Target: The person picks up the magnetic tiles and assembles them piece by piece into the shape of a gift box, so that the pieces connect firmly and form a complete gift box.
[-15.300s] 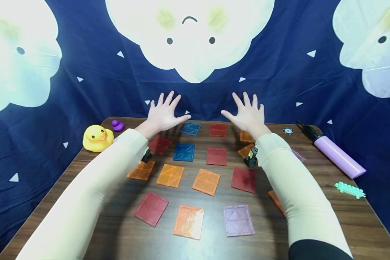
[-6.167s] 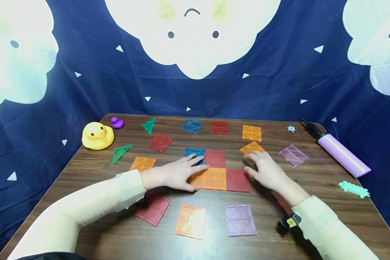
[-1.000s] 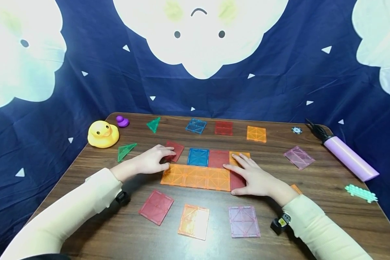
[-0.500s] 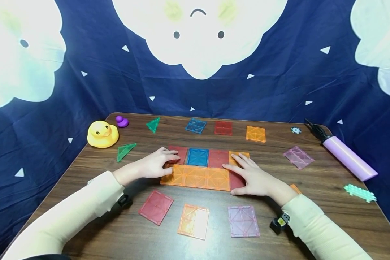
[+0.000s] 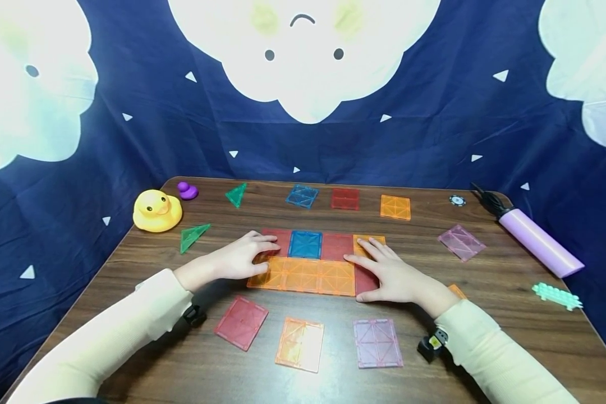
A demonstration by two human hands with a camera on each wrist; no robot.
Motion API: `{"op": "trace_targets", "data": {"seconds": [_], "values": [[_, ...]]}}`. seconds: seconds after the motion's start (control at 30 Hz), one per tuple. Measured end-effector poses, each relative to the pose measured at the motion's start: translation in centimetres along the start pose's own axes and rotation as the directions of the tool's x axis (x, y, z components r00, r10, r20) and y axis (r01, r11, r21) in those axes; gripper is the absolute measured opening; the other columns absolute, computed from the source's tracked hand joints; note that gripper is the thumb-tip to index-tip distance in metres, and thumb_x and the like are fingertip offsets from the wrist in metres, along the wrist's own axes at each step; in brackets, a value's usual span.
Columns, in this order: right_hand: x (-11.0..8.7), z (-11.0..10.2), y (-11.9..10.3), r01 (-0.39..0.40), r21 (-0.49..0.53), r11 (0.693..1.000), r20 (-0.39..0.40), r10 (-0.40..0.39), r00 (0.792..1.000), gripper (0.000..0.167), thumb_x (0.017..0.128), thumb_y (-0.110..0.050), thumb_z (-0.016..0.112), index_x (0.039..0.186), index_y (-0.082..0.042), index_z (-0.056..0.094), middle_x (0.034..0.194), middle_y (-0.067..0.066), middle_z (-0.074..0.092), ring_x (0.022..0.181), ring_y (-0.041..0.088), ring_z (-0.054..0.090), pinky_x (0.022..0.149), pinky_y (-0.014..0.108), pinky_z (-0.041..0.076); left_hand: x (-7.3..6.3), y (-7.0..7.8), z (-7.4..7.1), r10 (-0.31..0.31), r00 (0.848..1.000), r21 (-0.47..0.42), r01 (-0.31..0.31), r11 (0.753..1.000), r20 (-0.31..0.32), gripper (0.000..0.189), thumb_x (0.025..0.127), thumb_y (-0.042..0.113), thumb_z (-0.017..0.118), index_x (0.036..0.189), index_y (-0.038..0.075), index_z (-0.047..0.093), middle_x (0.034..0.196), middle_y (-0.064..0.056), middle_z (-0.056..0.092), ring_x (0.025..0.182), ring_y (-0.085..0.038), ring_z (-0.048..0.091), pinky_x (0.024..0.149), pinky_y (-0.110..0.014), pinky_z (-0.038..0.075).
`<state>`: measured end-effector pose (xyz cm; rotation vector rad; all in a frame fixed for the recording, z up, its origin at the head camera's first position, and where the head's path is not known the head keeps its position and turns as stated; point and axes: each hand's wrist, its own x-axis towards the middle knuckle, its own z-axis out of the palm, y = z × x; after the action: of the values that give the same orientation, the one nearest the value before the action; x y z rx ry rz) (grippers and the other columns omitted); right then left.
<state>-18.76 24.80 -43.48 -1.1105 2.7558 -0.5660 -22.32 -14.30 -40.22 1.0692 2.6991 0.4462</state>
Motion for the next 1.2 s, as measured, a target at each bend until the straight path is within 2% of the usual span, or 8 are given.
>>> {"op": "trace_targets", "data": {"seconds": [0.3,0.57,0.63,0.73,0.87,0.97,1.1,1.2], "values": [[0.5,0.0,-0.2,0.015,0.006,1.000,0.000,-0.015,1.000,0.086,0.085,-0.061,0.074,0.157,-0.023,0.043,0.165,0.023,0.021,0.150,0.050,0.010,0.113,0.072,0.014,-0.3,0.1,-0.2,-0.015,1.000,0.028,0.015,0.999,0.008,0.055,0.095,0.034,0.066,0.138,0.000,0.061,0.150,-0.023,0.049,0.134,-0.041,0.044,0.107,-0.051,0.041],[1.2,0.0,-0.3,0.038,-0.007,0.999,-0.009,-0.038,0.999,0.085,0.087,-0.059,0.073,0.157,-0.021,0.043,0.164,0.025,0.022,0.150,0.051,0.011,0.113,0.072,0.014,-0.5,-0.3,-0.2,-0.010,1.000,0.059,0.010,0.998,-0.002,0.057,0.094,0.035,0.068,0.136,-0.002,0.061,0.147,-0.025,0.050,0.133,-0.043,0.045,0.108,-0.051,0.040],[1.2,-0.1,-0.4,0.029,-0.003,1.000,0.003,-0.029,1.000,0.085,0.087,-0.059,0.073,0.157,-0.021,0.043,0.164,0.025,0.022,0.150,0.050,0.010,0.113,0.072,0.013,-0.4,-0.2,-0.2,-0.007,1.000,0.069,0.007,0.998,0.006,0.057,0.094,0.035,0.068,0.136,-0.003,0.060,0.147,-0.026,0.049,0.133,-0.044,0.044,0.108,-0.052,0.040],[1.1,-0.2,-0.4,0.010,0.009,1.000,0.021,-0.010,1.000,0.086,0.086,-0.061,0.073,0.157,-0.020,0.043,0.165,0.024,0.021,0.150,0.050,0.009,0.114,0.071,0.012,-0.3,0.1,0.0,0.031,0.999,0.068,-0.032,0.997,0.012,0.061,0.093,0.035,0.069,0.138,-0.005,0.056,0.149,-0.027,0.046,0.135,-0.045,0.041,0.111,-0.053,0.037],[1.1,-0.5,-0.4,-0.012,0.018,1.000,0.038,0.011,0.999,0.085,0.087,-0.063,0.071,0.157,-0.023,0.043,0.165,0.023,0.020,0.150,0.050,0.009,0.114,0.071,0.013,-0.1,0.7,0.5,0.075,0.996,0.033,-0.076,0.997,0.044,0.075,0.092,0.040,0.072,0.150,0.000,0.044,0.158,-0.026,0.033,0.145,-0.048,0.027,0.115,-0.058,0.030],[1.3,-0.8,-0.2,-0.022,0.017,1.000,0.029,0.021,0.999,0.077,0.092,-0.058,0.068,0.156,-0.023,0.045,0.164,0.022,0.024,0.149,0.049,0.015,0.113,0.072,0.017,0.2,1.3,0.8,0.075,0.993,0.027,-0.077,0.997,0.094,0.082,0.093,0.046,0.071,0.157,0.008,0.038,0.164,-0.023,0.024,0.149,-0.048,0.017,0.116,-0.059,0.027],[2.5,-1.8,0.1,-0.026,0.015,1.000,-0.025,0.026,0.999,0.063,0.099,-0.045,0.065,0.152,-0.016,0.050,0.158,0.023,0.035,0.145,0.047,0.026,0.111,0.070,0.025,0.6,2.0,0.8,0.073,0.987,0.059,-0.082,0.995,0.140,0.081,0.092,0.048,0.070,0.157,0.012,0.040,0.165,-0.021,0.024,0.150,-0.047,0.016,0.116,-0.059,0.027],[4.3,-2.9,0.6,-0.034,0.022,0.999,-0.058,0.036,0.998,0.057,0.100,-0.037,0.065,0.148,-0.008,0.053,0.155,0.025,0.039,0.142,0.046,0.031,0.111,0.067,0.028,0.8,2.2,0.9,0.067,0.986,0.070,-0.078,0.994,0.151,0.079,0.091,0.047,0.071,0.156,0.012,0.042,0.164,-0.021,0.026,0.150,-0.047,0.018,0.116,-0.058,0.027]]}}
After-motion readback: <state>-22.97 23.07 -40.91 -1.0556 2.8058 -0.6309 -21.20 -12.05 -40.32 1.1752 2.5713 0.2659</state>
